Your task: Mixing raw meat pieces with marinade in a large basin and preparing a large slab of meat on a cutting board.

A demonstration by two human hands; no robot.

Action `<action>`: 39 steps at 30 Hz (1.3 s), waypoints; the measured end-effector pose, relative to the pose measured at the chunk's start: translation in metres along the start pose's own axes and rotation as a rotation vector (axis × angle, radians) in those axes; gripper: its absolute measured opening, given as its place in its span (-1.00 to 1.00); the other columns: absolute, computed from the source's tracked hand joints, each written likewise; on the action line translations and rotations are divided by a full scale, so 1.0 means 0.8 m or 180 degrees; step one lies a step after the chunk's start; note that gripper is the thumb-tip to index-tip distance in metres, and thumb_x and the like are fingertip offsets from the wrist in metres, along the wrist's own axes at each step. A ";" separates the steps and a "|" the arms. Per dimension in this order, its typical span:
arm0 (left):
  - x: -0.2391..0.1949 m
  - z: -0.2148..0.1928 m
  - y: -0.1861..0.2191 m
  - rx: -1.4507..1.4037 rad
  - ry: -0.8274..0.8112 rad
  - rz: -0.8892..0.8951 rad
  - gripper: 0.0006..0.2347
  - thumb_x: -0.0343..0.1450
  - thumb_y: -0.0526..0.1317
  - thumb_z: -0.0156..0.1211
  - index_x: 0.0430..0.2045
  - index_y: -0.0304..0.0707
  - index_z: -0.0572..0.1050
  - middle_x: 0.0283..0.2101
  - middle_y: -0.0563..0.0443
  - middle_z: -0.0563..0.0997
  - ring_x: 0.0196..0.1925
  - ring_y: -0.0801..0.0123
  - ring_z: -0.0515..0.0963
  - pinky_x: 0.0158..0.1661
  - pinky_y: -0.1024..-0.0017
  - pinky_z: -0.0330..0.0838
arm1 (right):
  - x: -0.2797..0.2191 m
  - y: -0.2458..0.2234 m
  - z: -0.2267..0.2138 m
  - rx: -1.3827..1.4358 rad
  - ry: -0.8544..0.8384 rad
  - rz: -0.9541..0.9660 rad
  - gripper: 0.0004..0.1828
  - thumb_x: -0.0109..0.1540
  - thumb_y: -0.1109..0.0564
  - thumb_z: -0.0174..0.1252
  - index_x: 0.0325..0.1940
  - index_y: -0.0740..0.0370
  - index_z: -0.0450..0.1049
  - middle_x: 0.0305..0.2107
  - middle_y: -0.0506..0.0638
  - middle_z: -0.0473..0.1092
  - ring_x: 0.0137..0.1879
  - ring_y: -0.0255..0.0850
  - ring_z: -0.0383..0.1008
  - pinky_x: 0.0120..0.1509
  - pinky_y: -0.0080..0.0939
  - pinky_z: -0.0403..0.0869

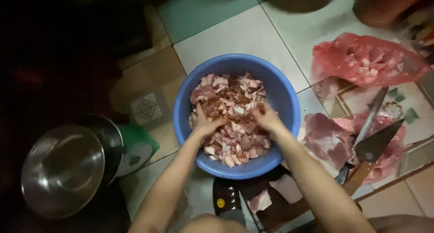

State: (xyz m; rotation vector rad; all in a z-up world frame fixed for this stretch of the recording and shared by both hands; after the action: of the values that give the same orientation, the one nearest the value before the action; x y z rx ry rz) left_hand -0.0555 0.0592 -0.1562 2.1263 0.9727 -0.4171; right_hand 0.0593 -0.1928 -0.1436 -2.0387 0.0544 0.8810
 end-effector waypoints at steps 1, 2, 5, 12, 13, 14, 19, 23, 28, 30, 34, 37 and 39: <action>-0.006 -0.006 0.007 0.0016 -0.0036 -0.0014 0.19 0.16 0.12 0.71 0.42 -0.14 -0.30 0.40 -0.57 0.00 0.45 -0.30 -0.03 0.34 -0.04 -0.07 | 0.003 -0.007 0.010 0.0008 -0.0002 0.0041 -0.25 0.26 -0.16 0.18 0.45 0.16 0.17 0.27 0.16 0.31 0.31 0.05 0.37 0.32 0.10 0.36; -0.008 -0.013 0.021 -0.0728 -0.0237 0.0068 0.13 0.08 0.04 0.67 0.40 -0.19 -0.18 0.35 -0.43 0.20 0.37 -0.15 0.22 0.29 0.06 0.16 | 0.010 -0.017 0.022 0.0031 -0.0097 0.0186 -0.16 0.26 -0.15 0.26 0.49 0.17 0.07 0.31 0.14 0.21 0.33 0.03 0.32 0.31 0.11 0.35; 0.018 0.013 0.019 -0.1565 -0.0564 0.0368 -0.03 0.05 -0.08 0.67 0.30 -0.32 0.08 0.21 -0.25 0.49 0.22 0.07 0.53 0.18 0.22 0.44 | 0.051 0.002 0.087 0.0868 -0.0515 0.0024 -0.17 0.25 -0.08 0.31 0.46 0.22 0.09 0.24 0.12 0.28 0.27 -0.06 0.37 0.25 -0.01 0.43; -0.010 0.047 0.027 -0.1329 -0.0386 0.1086 -0.72 0.26 -0.33 0.48 -0.27 -0.54 0.55 -0.35 -0.22 0.69 -0.26 0.11 0.66 -0.11 0.23 0.59 | 0.019 0.017 0.093 0.1232 -0.0795 -0.0875 -0.58 0.29 0.19 0.28 0.16 0.52 0.55 -0.10 0.23 0.56 -0.12 -0.10 0.53 -0.08 -0.15 0.56; -0.034 0.029 0.043 -0.1335 -0.0406 0.1072 -0.72 0.26 -0.33 0.48 -0.27 -0.54 0.55 -0.35 -0.22 0.69 -0.26 0.11 0.66 -0.11 0.23 0.59 | 0.003 0.011 0.093 0.1228 -0.0792 -0.0850 -0.58 0.29 0.19 0.28 0.16 0.52 0.55 -0.10 0.23 0.56 -0.12 -0.10 0.53 -0.08 -0.15 0.56; -0.055 0.012 0.060 -0.0874 -0.0414 0.0995 -0.76 0.31 -0.27 0.45 -0.24 -0.43 0.61 -0.32 -0.21 0.69 -0.24 0.13 0.66 -0.11 0.20 0.57 | -0.010 -0.002 0.081 0.1233 -0.0492 -0.1064 -0.57 0.28 0.18 0.23 0.18 0.42 0.39 -0.07 0.16 0.53 -0.04 -0.15 0.54 -0.01 -0.18 0.57; -0.107 -0.069 0.116 0.0707 -0.1151 0.0759 -0.67 0.41 0.07 0.26 -0.02 -0.01 0.62 -0.10 -0.21 0.69 -0.09 0.09 0.67 -0.04 0.11 0.51 | -0.047 -0.063 0.011 -0.1848 0.0068 -0.0395 -0.68 0.36 0.02 0.18 0.16 0.18 0.46 -0.08 0.22 0.53 0.06 0.09 0.58 0.13 0.00 0.49; 0.002 -0.047 0.063 0.0582 -0.0074 0.1132 -0.23 0.10 0.15 0.54 0.13 -0.29 0.41 0.22 -0.38 0.40 0.26 -0.13 0.36 0.18 0.04 0.32 | 0.040 -0.036 -0.008 -0.1462 -0.0235 -0.0620 -0.70 0.31 0.14 0.13 0.10 0.29 0.45 0.04 0.28 0.36 -0.02 -0.03 0.54 0.12 -0.05 0.60; 0.085 0.031 0.070 -0.0286 -0.0423 0.1487 0.20 -0.03 0.13 0.76 0.31 -0.57 -0.03 0.37 -0.55 0.16 0.38 -0.25 0.22 0.23 0.01 0.16 | 0.093 -0.037 0.026 0.0714 -0.0150 0.0167 -0.42 0.19 0.07 0.30 0.22 0.26 0.25 -0.05 0.20 0.49 -0.08 -0.15 0.62 0.13 -0.07 0.58; 0.077 0.036 0.097 -0.0612 -0.0747 0.1965 -0.25 0.06 -0.02 0.59 0.16 -0.30 0.49 0.27 -0.26 0.54 0.35 0.03 0.49 0.37 0.12 0.30 | 0.099 -0.016 0.070 0.1179 -0.0812 0.0638 -0.46 0.26 0.01 0.31 0.16 0.50 0.43 -0.14 0.33 0.54 -0.20 0.02 0.49 -0.12 0.15 0.48; 0.004 0.016 0.116 -0.1269 -0.0887 0.2338 -0.26 0.12 -0.09 0.50 0.20 -0.38 0.35 0.18 -0.32 0.53 0.25 0.02 0.52 0.22 0.17 0.40 | 0.052 -0.014 0.090 0.1548 -0.1376 -0.0995 -0.53 0.27 0.06 0.27 0.17 0.41 0.46 -0.09 0.05 0.54 -0.03 -0.29 0.58 0.05 -0.23 0.55; -0.064 -0.036 0.137 -0.1122 -0.0145 0.1884 -0.47 0.27 -0.10 0.45 0.10 -0.32 0.48 0.07 -0.32 0.60 0.13 -0.02 0.59 0.10 0.19 0.46 | -0.001 -0.028 0.061 0.2490 -0.0802 -0.0829 -0.69 0.30 0.18 0.28 0.05 0.44 0.50 -0.20 0.06 0.54 -0.16 -0.19 0.55 -0.10 -0.18 0.54; -0.095 -0.038 0.124 0.0002 -0.0683 0.1222 -0.59 0.29 -0.25 0.17 0.06 -0.14 0.56 -0.20 -0.31 0.68 -0.12 -0.03 0.69 -0.01 0.13 0.54 | -0.057 -0.080 0.028 -0.0778 0.0387 -0.2231 -0.43 0.01 0.32 0.29 0.14 0.38 0.53 -0.10 0.27 0.42 -0.07 0.05 0.47 0.01 0.00 0.51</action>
State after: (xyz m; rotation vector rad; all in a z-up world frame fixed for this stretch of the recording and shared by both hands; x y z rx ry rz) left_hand -0.0312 0.0007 -0.0445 2.1534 0.4300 -0.4385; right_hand 0.0352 -0.1502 -0.0778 -2.1070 -0.6898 0.3294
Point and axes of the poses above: each hand's wrist, its own x-axis towards the middle knuckle, its own z-axis out of the palm, y = z × x, the point moved 7 cm from there along x, towards the middle knuckle
